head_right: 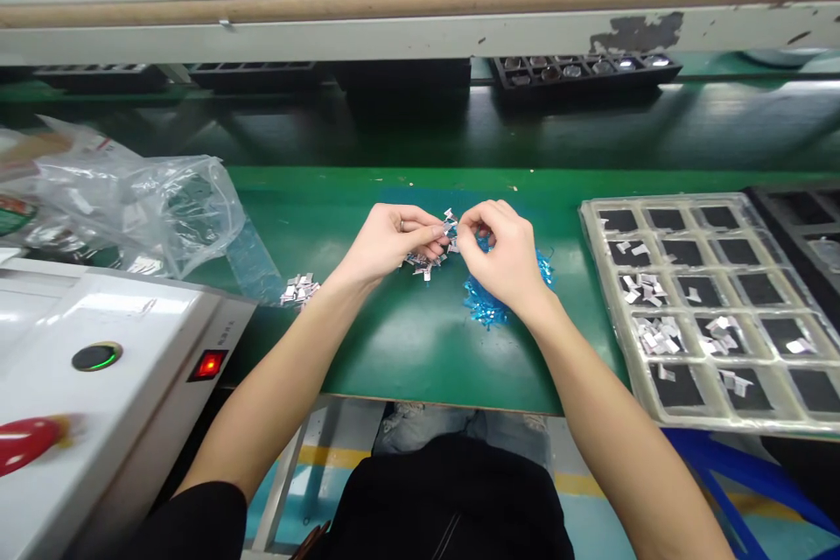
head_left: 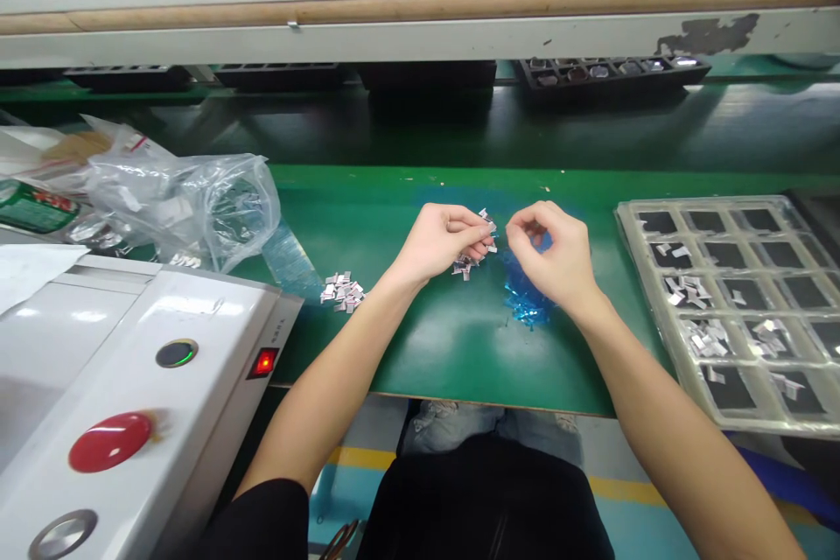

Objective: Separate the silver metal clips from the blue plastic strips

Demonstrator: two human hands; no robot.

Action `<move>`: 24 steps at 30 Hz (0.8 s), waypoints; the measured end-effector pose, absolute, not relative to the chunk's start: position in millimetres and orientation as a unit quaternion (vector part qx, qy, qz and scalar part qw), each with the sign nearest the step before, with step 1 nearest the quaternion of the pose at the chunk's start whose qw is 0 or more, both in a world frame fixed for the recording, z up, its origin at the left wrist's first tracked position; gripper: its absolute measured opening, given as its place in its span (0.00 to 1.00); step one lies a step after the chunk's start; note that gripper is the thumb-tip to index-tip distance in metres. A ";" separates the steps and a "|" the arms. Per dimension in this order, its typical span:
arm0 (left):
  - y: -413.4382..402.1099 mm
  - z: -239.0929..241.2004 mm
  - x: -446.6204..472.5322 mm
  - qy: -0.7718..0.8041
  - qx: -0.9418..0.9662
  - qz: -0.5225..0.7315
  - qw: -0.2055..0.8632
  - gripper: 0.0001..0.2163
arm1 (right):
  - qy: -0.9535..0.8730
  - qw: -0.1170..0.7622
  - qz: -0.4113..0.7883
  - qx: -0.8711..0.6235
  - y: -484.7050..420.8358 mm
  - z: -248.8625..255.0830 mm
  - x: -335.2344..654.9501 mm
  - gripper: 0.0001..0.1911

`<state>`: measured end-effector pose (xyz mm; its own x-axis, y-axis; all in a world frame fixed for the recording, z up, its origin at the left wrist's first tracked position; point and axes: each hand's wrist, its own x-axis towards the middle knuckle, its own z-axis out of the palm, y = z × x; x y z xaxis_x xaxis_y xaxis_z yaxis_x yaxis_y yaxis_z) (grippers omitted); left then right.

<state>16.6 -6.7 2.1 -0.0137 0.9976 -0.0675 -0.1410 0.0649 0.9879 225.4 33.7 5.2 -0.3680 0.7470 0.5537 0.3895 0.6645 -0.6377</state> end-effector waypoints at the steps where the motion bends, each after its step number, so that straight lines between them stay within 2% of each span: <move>1: -6.4 1.3 15.7 0.484 0.444 0.523 0.543 0.09 | -0.799 0.428 0.204 -0.370 36.9 5.1 228.0 0.08; 5: -6.2 -1.1 13.9 0.488 0.458 0.536 0.515 0.09 | -0.824 0.307 0.194 -0.435 49.2 3.1 237.9 0.10; 9: -5.0 -5.6 15.7 0.500 0.470 0.548 0.478 0.13 | -0.838 0.175 0.155 -0.492 49.5 1.0 239.9 0.20; 11: -3.4 -9.0 16.3 0.513 0.474 0.553 0.454 0.15 | -0.851 0.139 0.143 -0.485 46.4 -0.8 238.5 0.15; 13: -1.8 -11.4 16.6 0.525 0.477 0.564 0.423 0.16 | -0.861 0.132 0.134 -0.472 43.0 -3.4 236.5 0.10; 16: -2.3 -9.2 20.3 0.533 0.488 0.582 0.373 0.17 | -0.874 0.152 0.118 -0.446 37.6 -8.2 231.1 0.16; 19: -5.8 0.5 36.7 0.517 0.523 0.588 0.336 0.14 | -0.880 0.186 0.100 -0.426 31.1 -15.3 220.3 0.15; 21: -6.8 8.0 59.1 0.500 0.589 0.557 0.305 0.11 | -0.872 0.217 0.095 -0.427 27.3 -21.9 211.0 0.12; 24: -3.1 16.1 110.9 0.464 0.752 0.425 0.197 0.11 | -0.836 0.296 0.095 -0.452 25.7 -32.6 199.2 0.12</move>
